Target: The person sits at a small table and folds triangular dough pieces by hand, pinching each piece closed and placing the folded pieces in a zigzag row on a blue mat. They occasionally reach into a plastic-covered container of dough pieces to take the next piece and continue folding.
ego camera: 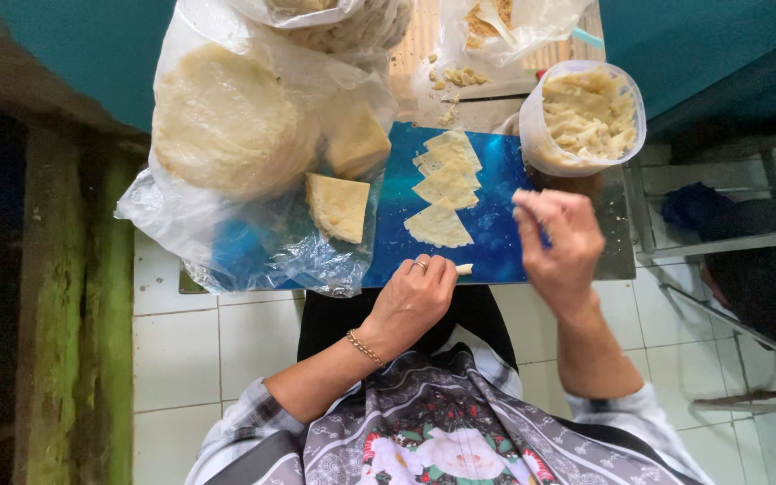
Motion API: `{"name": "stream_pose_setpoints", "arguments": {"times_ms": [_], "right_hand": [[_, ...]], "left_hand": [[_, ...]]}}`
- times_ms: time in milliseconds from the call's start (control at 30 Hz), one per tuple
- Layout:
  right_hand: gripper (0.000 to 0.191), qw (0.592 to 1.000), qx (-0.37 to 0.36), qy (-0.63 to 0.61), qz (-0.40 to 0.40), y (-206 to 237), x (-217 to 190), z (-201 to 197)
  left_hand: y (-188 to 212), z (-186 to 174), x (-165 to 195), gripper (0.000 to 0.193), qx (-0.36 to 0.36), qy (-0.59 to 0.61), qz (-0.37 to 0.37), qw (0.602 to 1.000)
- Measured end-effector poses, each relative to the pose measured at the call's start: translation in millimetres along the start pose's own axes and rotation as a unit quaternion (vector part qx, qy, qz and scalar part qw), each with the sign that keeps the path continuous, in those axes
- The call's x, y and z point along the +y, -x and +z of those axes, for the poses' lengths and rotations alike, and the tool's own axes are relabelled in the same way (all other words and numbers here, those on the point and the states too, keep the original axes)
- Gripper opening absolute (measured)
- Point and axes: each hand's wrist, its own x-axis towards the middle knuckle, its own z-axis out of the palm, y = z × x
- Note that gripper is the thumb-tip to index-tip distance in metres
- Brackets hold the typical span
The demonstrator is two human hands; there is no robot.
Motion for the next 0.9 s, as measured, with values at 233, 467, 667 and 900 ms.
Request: {"name": "stream_pose_setpoints", "arguments": {"times_ms": [233,467,667,900], "right_hand": [[0.012,0.953,-0.123,0.259,-0.102,-179,126,64],[0.042,0.864,-0.315,0.364,0.149,-246,206,188],[0.025,0.863,-0.29,0.389,0.14,-266,227,202],[0.029,0.914,-0.234,0.268,0.197,-261,219,213]], "left_hand": [[5,-3,-3,0.016,0.064,-0.008,0.026,0.998],[-4,-21,-18,0.01,0.035,0.0,-0.014,0.999],[-12,-91,-87,0.016,0.168,0.04,-0.045,0.984],[-119,-142,-254,0.007,0.254,-0.185,-0.049,0.948]]}}
